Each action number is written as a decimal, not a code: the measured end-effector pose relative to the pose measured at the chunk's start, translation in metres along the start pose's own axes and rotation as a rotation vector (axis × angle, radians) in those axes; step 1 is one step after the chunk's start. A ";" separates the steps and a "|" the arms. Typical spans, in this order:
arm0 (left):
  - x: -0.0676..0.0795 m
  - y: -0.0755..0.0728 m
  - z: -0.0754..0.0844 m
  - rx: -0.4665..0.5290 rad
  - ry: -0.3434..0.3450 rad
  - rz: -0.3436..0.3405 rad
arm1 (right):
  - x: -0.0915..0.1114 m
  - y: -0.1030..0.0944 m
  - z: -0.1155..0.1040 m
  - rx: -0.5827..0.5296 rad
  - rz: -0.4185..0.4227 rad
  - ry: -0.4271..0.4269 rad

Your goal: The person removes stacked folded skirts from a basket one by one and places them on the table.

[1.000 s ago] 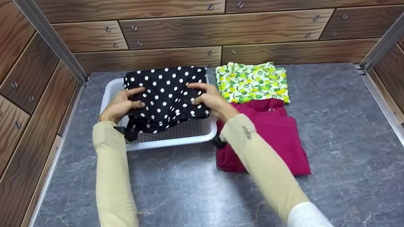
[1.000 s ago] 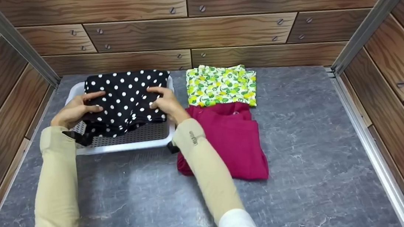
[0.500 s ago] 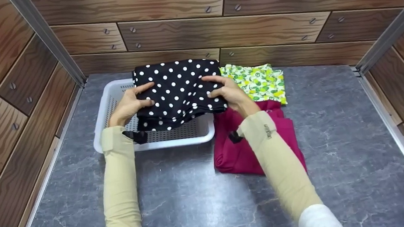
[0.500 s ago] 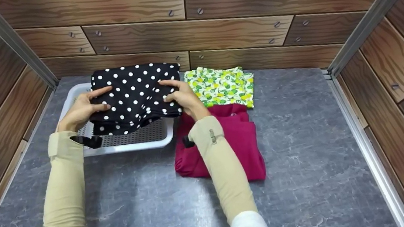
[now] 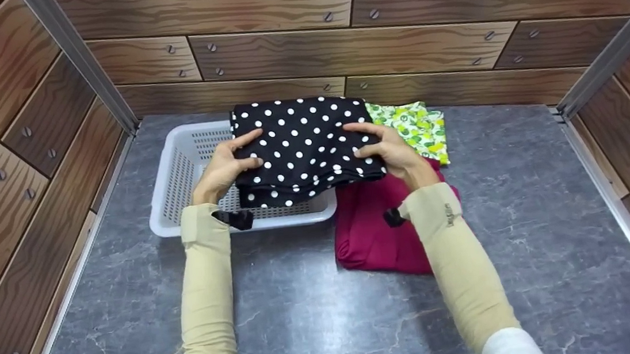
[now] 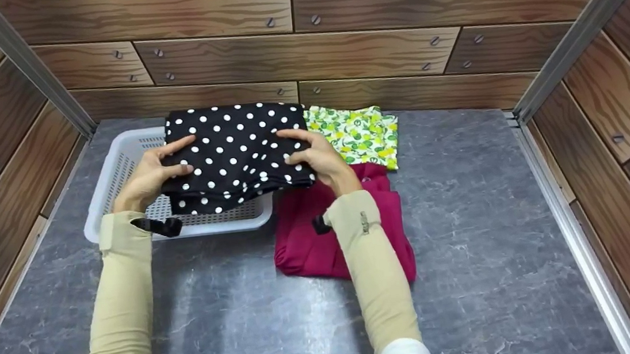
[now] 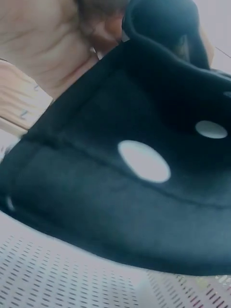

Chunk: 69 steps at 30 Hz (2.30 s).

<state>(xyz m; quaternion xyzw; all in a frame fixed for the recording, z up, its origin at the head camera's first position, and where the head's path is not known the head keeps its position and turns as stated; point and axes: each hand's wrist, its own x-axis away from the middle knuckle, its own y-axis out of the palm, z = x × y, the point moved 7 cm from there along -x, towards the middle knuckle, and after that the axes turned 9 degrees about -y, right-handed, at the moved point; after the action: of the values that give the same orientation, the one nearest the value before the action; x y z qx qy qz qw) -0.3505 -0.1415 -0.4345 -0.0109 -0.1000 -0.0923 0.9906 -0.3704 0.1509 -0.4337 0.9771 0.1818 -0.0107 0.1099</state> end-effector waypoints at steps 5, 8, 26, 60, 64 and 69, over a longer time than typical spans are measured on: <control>-0.004 0.017 -0.001 -0.040 -0.003 -0.034 | 0.011 -0.016 0.000 0.022 0.001 -0.015; -0.006 0.026 -0.001 -0.062 -0.004 -0.045 | 0.016 -0.026 0.000 0.029 -0.002 -0.019; -0.013 0.073 -0.005 -0.089 0.020 -0.077 | 0.044 -0.067 0.000 0.020 0.068 -0.040; -0.027 0.183 -0.003 -0.173 0.127 -0.182 | 0.124 -0.157 -0.017 0.102 0.182 -0.072; -0.029 0.198 -0.009 -0.153 0.108 -0.210 | 0.134 -0.167 -0.015 0.095 0.202 -0.077; -0.031 0.207 -0.018 -0.133 0.068 -0.197 | 0.140 -0.175 -0.015 0.103 0.206 -0.071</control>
<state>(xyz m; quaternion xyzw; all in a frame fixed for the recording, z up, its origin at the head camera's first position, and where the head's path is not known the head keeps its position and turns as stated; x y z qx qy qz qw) -0.3385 0.0671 -0.4589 -0.0634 -0.0607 -0.1960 0.9767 -0.3024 0.3631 -0.4645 0.9940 0.0758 -0.0433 0.0663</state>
